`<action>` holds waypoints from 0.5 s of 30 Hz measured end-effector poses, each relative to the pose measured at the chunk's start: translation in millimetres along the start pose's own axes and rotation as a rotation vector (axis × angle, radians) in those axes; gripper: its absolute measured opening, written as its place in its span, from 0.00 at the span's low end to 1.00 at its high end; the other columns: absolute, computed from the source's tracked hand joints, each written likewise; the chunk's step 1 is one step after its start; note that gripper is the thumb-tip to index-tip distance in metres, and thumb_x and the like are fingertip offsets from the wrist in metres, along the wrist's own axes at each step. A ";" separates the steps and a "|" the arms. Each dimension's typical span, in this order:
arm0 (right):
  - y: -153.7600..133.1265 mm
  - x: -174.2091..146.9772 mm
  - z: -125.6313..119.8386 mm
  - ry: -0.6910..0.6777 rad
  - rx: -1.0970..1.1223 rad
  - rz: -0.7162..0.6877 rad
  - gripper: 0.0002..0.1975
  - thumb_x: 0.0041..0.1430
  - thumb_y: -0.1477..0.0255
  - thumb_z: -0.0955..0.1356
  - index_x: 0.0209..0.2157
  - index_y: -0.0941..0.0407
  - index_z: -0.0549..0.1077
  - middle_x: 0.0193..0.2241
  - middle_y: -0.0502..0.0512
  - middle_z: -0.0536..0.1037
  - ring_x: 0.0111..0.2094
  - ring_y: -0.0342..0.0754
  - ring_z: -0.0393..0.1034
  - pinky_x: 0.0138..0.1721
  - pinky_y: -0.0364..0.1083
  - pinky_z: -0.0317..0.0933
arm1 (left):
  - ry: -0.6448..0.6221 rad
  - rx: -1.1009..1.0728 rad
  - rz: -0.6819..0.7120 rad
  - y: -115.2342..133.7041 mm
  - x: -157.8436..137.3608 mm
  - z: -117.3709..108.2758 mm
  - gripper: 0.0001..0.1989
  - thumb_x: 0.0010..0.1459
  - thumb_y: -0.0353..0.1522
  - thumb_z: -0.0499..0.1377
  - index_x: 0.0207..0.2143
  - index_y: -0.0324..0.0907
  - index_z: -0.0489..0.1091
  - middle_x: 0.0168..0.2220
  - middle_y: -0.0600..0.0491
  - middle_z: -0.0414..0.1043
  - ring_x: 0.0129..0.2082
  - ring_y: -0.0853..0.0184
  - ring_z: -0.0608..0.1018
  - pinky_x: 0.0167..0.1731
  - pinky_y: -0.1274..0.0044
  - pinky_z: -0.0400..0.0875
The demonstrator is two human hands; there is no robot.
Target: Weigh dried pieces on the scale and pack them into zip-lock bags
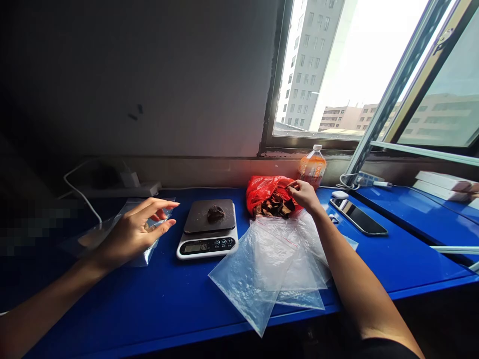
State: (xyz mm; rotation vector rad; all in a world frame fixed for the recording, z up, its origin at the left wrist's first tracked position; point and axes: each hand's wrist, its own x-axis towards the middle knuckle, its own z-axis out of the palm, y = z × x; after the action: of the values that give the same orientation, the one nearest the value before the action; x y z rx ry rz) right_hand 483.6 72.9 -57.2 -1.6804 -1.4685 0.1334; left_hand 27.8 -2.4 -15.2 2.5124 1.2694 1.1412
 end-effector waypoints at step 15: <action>-13.1 -0.2 -2.7 0.004 -0.178 -0.040 0.06 0.56 0.72 0.63 0.34 0.56 0.70 0.32 0.57 0.78 0.32 0.48 0.70 0.32 0.43 0.60 | 0.005 0.019 0.013 -0.9 0.3 -0.4 0.15 0.59 0.39 0.57 0.47 0.45 0.71 0.43 0.52 0.71 0.35 0.68 0.73 0.26 0.79 0.71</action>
State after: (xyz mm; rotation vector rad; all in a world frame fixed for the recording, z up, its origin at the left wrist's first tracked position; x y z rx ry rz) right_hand 475.3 70.2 -47.1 -1.7895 -1.5473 -0.0235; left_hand 27.1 -1.7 -15.1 2.5367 1.2728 1.1445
